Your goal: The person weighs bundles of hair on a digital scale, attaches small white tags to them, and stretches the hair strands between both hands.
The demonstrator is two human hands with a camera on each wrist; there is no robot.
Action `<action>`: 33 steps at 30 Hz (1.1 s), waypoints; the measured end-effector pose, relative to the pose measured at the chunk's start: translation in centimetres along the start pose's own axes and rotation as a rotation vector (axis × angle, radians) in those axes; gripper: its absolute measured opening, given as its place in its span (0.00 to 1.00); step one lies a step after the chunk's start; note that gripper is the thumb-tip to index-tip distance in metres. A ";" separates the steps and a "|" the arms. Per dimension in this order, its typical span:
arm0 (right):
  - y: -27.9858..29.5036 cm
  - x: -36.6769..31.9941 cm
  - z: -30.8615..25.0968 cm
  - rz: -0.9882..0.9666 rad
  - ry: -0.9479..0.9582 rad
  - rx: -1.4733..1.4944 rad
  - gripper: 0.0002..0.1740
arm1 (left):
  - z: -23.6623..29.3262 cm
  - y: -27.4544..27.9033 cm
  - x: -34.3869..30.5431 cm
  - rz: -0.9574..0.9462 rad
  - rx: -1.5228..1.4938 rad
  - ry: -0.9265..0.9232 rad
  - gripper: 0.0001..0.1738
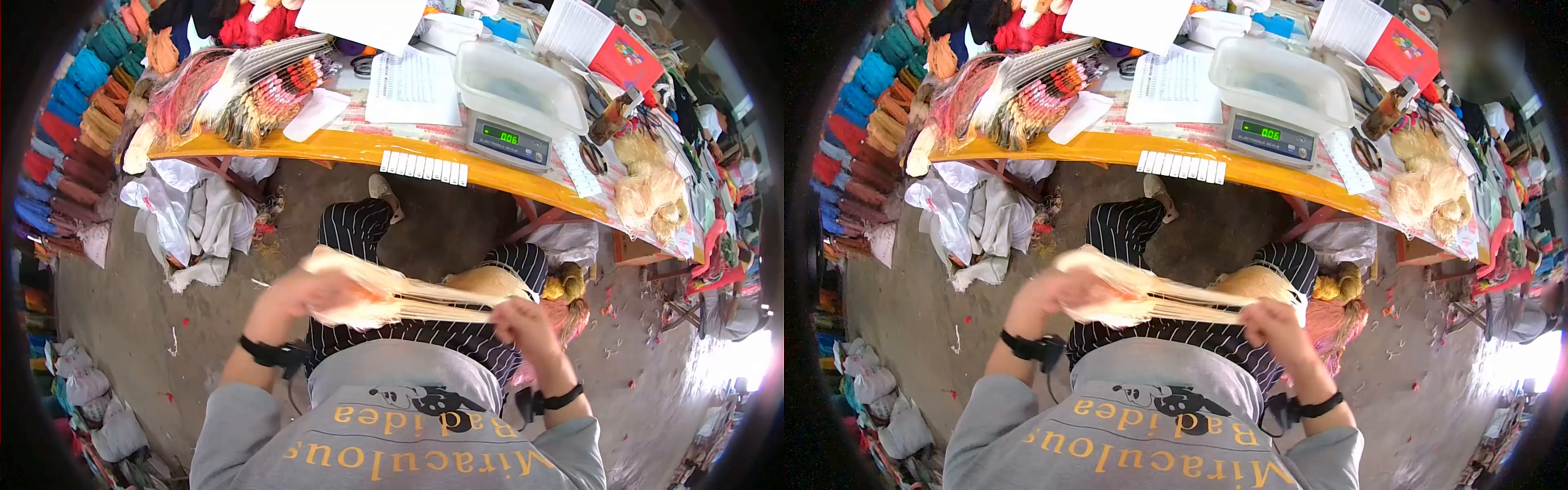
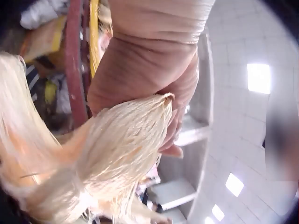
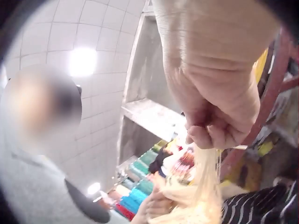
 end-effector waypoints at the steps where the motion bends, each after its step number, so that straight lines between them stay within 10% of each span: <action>1: 2.4 -0.5 -0.1 0.082 0.011 0.011 0.11 | 1.6 2.5 -1.7 0.016 -0.208 -0.113 0.09; 14: 31.8 -11.9 -0.9 0.758 0.162 -0.121 0.12 | 4.2 39.0 -28.7 0.746 -0.671 -0.883 0.13; 18: 25.0 -12.3 -8.1 0.735 0.143 -0.317 0.14 | 2.6 37.2 -27.4 0.882 -0.842 -0.967 0.12; 20: 16.5 -10.1 -13.5 0.489 0.078 -0.444 0.16 | 2.0 36.3 -22.1 0.513 -1.010 -0.863 0.14; 28: 0.9 -5.9 -39.6 -0.129 0.823 -0.345 0.12 | 5.5 7.6 -7.0 -0.018 -0.708 -0.664 0.23; 30: -0.1 -4.0 -46.4 -0.315 0.798 -0.435 0.13 | 6.3 2.9 -6.4 -0.054 -0.497 -0.691 0.25; 32: 1.6 -2.9 -53.6 -0.082 0.867 -0.559 0.15 | 6.7 -0.8 -6.5 -0.011 -0.376 -0.678 0.26; 33: 2.5 -2.7 -56.4 -0.404 0.741 -0.494 0.20 | 6.3 -1.8 -6.2 -0.008 -0.415 -0.619 0.26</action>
Point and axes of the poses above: each hand's wrist, its own x-axis towards the middle knuckle, its own y-axis out of the back of the hand, z = x × y, the point moved 7 cm from there along x, towards the middle knuckle, and after that the axes turned 4 degrees about -z, right-handed, at the moved point
